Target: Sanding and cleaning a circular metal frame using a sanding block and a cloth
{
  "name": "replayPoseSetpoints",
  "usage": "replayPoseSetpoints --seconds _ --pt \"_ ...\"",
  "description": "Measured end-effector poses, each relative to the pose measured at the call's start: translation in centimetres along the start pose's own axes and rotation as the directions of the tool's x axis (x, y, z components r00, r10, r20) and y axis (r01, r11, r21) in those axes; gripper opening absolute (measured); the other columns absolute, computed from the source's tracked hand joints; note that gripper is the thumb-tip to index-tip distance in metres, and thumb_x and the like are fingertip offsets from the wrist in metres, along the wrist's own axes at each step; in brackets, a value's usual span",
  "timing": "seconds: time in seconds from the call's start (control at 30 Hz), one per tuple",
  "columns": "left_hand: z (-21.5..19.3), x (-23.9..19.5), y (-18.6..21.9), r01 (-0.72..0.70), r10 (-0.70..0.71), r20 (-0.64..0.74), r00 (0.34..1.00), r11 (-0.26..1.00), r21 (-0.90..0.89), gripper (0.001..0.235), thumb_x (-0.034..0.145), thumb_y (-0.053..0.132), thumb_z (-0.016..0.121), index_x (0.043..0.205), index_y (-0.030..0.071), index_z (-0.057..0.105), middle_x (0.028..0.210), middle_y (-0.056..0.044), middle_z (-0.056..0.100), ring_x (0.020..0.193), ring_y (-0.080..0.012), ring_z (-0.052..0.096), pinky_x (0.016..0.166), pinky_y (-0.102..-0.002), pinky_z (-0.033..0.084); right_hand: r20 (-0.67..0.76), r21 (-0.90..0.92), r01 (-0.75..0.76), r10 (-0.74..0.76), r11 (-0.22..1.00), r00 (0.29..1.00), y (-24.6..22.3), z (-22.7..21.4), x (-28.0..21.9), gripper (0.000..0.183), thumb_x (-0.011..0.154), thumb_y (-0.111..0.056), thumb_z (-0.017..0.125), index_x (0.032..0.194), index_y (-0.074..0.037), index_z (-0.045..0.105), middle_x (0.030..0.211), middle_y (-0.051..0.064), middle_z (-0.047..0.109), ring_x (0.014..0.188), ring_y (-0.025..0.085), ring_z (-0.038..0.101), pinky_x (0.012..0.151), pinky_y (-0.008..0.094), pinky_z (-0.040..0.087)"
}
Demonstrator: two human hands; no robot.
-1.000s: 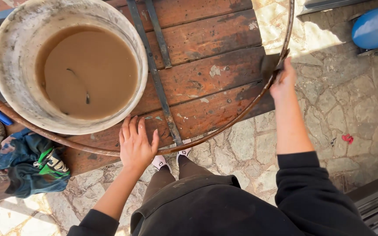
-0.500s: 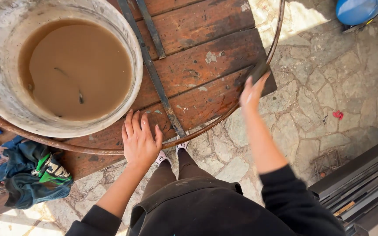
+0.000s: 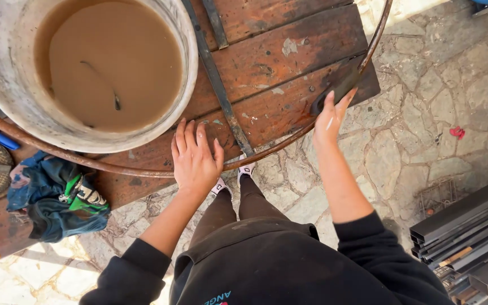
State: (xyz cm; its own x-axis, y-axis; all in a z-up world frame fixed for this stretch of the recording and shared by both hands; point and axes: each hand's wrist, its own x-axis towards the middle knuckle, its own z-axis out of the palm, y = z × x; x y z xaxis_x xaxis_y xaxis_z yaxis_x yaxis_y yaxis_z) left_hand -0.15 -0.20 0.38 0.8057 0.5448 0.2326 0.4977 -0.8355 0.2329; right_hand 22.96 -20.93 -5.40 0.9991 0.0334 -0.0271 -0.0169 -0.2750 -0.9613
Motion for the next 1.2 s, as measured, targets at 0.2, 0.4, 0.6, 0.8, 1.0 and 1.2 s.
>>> replayPoseSetpoints --seconds 0.2,0.4,0.6,0.8,1.0,1.2 --pt "0.0 0.3 -0.1 -0.005 0.005 -0.002 1.000 1.000 0.005 0.050 0.092 0.037 0.055 0.131 0.005 0.057 0.131 -0.016 0.058 0.142 -0.0340 0.045 0.111 -0.046 0.040 0.025 -0.027 -0.371 0.372 0.928 0.928 -7.4 4.6 -13.6 0.076 0.112 -0.042 0.039 0.162 -0.011 -0.009 0.168 0.023 0.002 0.153 0.033 0.021 0.112 0.047 0.040" --pt "0.1 0.2 0.1 -0.005 0.004 -0.022 1.000 1.000 -0.010 0.050 0.093 0.036 0.054 0.132 0.004 0.056 0.131 -0.017 0.058 0.142 -0.0352 0.045 0.111 -0.047 0.040 -0.002 -0.076 -0.243 0.244 0.967 0.970 -6.7 4.0 -12.4 0.087 0.109 -0.057 0.042 0.163 -0.006 -0.005 0.167 0.027 -0.008 0.155 0.036 -0.006 0.126 0.052 -0.002" --pt "0.2 0.0 0.0 0.032 -0.033 -0.018 0.999 0.997 -0.066 0.053 0.093 0.035 0.055 0.134 0.002 0.054 0.134 -0.019 0.056 0.144 -0.0370 0.042 0.113 -0.049 0.038 -0.062 -0.100 -0.219 0.213 0.971 0.975 -6.8 1.1 -7.4 0.082 0.111 -0.056 0.045 0.162 -0.005 0.005 0.166 0.028 0.007 0.156 0.037 0.007 0.126 0.055 0.005" --pt "-4.6 -0.4 -2.0 -0.057 0.005 -0.131 0.991 0.918 -0.392 0.045 0.106 0.028 0.055 0.136 -0.006 0.051 0.134 -0.024 0.060 0.137 -0.0379 0.049 0.122 -0.049 0.037 -0.270 0.420 -0.240 0.373 0.875 0.888 -3.1 -8.6 2.8 0.064 0.088 -0.005 0.072 0.142 -0.031 0.050 0.118 -0.005 0.068 0.094 0.010 0.067 0.047 0.025 0.039" --pt "-10.9 -7.2 -10.6 0.125 -0.210 -0.314 0.926 0.954 -0.271 0.038 0.100 0.017 0.067 0.133 0.000 0.055 0.139 -0.017 0.060 0.140 -0.0370 0.048 0.119 -0.056 0.038 0.204 0.567 -0.159 0.050 0.808 0.978 -16.3 -4.6 -1.0 0.062 0.102 -0.012 0.073 0.159 -0.022 0.051 0.151 0.008 0.070 0.134 0.025 0.071 0.115 0.044 0.063" --pt "-10.4 -14.2 -18.5 0.567 -0.527 -0.275 0.804 0.819 0.086 0.058 0.099 0.038 0.071 0.139 -0.001 0.057 0.146 -0.020 0.054 0.141 -0.0382 0.042 0.114 -0.054 0.038 0.529 0.269 0.673 -0.689 0.689 0.495 -22.4 13.7 -7.3 0.070 0.114 -0.044 0.050 0.166 -0.020 0.009 0.174 0.019 0.024 0.160 0.035 0.034 0.135 0.048 0.029"
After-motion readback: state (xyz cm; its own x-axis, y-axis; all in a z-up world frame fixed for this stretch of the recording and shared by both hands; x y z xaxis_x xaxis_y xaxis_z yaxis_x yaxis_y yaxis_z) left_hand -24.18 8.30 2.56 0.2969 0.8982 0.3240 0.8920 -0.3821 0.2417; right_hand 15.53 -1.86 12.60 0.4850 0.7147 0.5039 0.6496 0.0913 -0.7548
